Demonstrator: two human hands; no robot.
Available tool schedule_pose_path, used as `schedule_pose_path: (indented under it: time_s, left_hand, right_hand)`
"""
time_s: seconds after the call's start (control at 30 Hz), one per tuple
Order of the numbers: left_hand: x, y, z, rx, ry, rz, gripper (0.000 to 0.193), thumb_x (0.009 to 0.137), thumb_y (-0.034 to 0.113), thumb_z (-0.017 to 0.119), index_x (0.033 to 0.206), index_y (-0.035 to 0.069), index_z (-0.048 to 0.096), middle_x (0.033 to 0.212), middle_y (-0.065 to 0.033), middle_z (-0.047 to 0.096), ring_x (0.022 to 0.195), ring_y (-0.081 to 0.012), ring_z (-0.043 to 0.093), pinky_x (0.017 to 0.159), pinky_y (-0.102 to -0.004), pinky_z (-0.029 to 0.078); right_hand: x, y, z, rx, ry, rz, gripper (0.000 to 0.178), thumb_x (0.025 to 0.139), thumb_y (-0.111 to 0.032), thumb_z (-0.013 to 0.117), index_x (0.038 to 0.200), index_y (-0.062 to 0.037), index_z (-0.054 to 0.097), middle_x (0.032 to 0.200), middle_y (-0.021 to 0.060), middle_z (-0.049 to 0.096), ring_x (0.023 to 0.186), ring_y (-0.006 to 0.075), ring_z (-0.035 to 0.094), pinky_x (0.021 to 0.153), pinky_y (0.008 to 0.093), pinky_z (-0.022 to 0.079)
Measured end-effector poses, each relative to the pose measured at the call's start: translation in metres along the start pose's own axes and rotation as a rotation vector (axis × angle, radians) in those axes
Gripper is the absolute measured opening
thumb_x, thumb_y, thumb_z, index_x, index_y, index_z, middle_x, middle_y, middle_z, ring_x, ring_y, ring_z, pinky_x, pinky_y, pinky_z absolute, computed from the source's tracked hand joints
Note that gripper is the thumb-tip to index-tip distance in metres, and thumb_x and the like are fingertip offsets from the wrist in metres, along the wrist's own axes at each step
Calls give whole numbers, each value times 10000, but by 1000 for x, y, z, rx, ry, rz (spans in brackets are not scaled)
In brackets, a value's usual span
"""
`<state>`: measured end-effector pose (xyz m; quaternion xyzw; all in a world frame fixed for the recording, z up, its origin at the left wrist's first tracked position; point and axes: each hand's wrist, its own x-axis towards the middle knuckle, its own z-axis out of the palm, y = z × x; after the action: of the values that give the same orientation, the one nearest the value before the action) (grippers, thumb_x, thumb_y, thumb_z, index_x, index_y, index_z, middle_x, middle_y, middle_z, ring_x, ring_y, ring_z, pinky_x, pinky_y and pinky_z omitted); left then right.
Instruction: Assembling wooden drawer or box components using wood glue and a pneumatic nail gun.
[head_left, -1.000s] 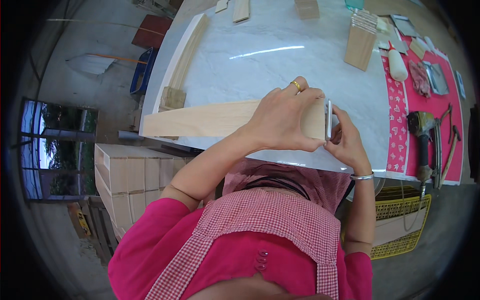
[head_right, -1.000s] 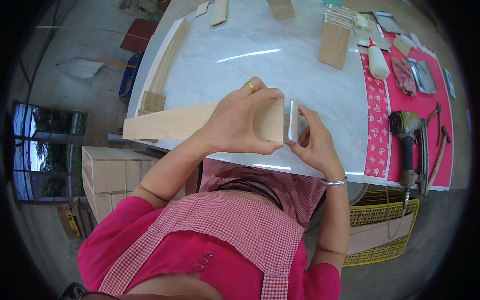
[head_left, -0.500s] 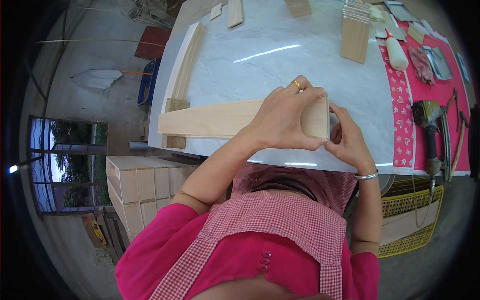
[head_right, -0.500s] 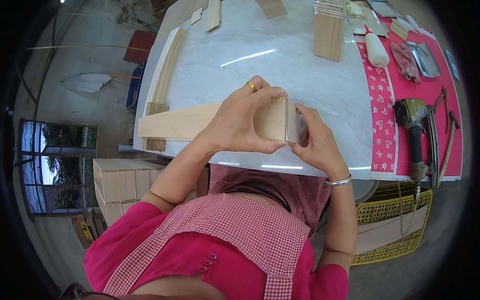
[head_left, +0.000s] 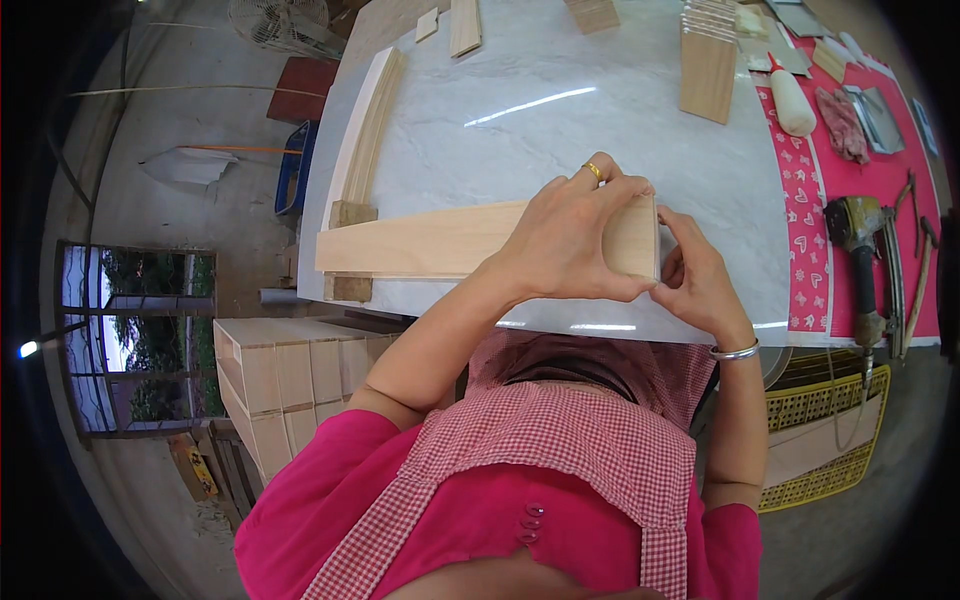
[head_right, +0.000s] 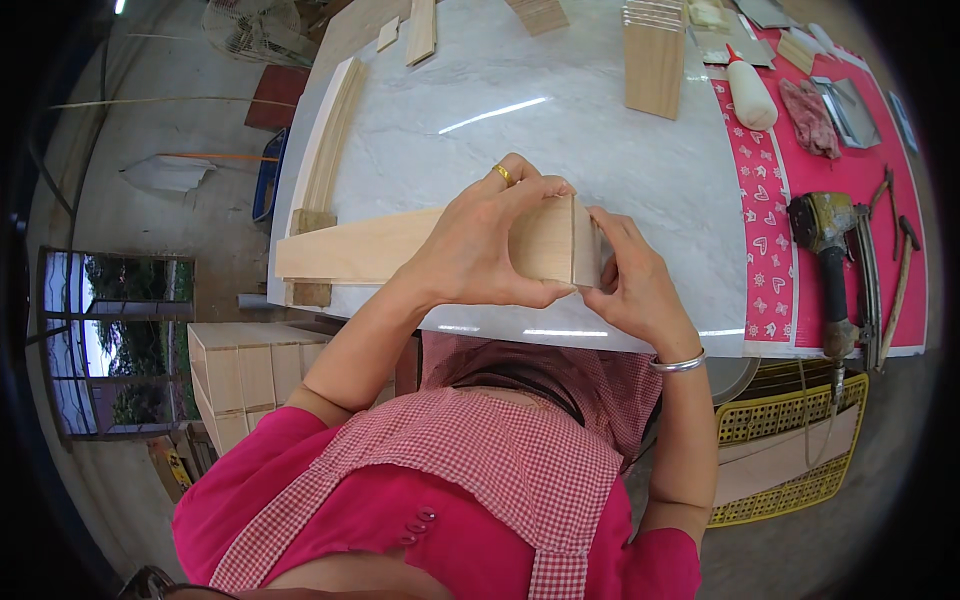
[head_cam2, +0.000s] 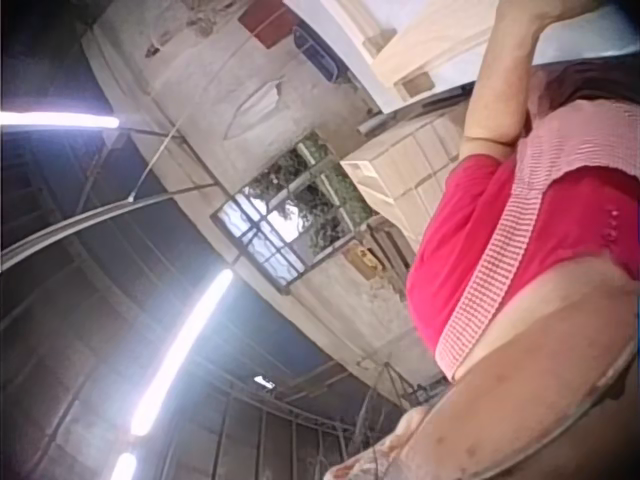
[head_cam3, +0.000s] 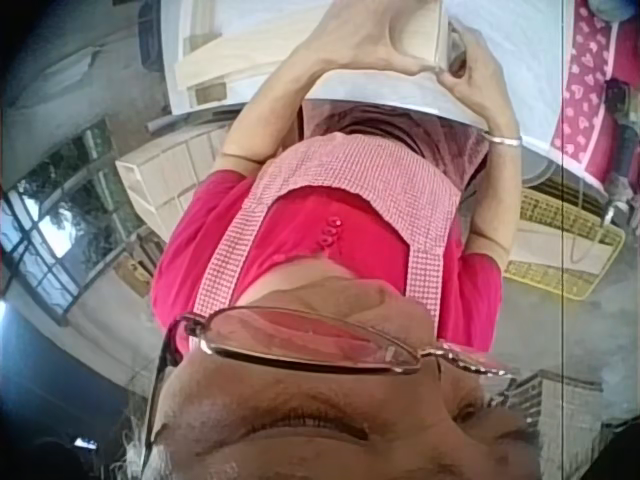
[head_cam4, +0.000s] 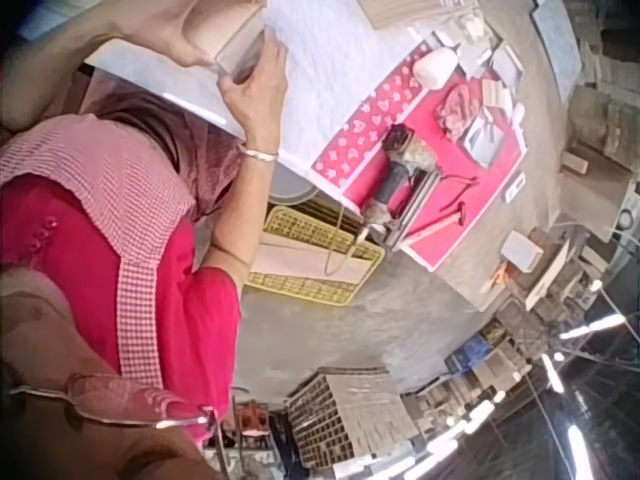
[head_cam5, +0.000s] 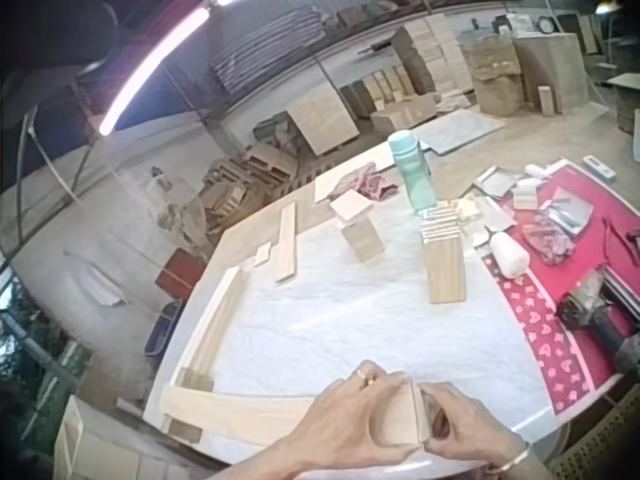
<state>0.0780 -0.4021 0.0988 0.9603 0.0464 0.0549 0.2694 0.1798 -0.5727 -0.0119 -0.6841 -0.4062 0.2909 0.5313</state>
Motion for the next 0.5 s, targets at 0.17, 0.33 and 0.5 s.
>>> schedule_pose_path:
  time_s: [0.17,0.33,0.5]
  left_hand:
    - [0,-1,1,-6,-15,-11,748,539,320,829,1196,51,596,1044,-128,534,936,-312,589,807,-395,500]
    - [1,-1,1,-1,-18,-15,753,535,320,834,1198,53,596,1048,-121,535,939,-307,591,811,-395,502]
    - [-1,-1,3,-2,-16,-31,748,534,317,835,1194,54,598,1049,-115,535,946,-301,594,816,-394,505]
  right_hand:
    - [0,-1,1,4,4,2,766,660,-27,723,1373,-47,444,1228,112,534,667,197,595,611,298,514]
    - [1,0,1,5,18,-25,768,653,-27,722,1371,-57,450,1219,110,534,637,196,585,597,294,511]
    - [-2,-5,2,5,-1,30,798,661,-28,732,1401,-80,437,1252,121,528,753,220,617,650,306,523]
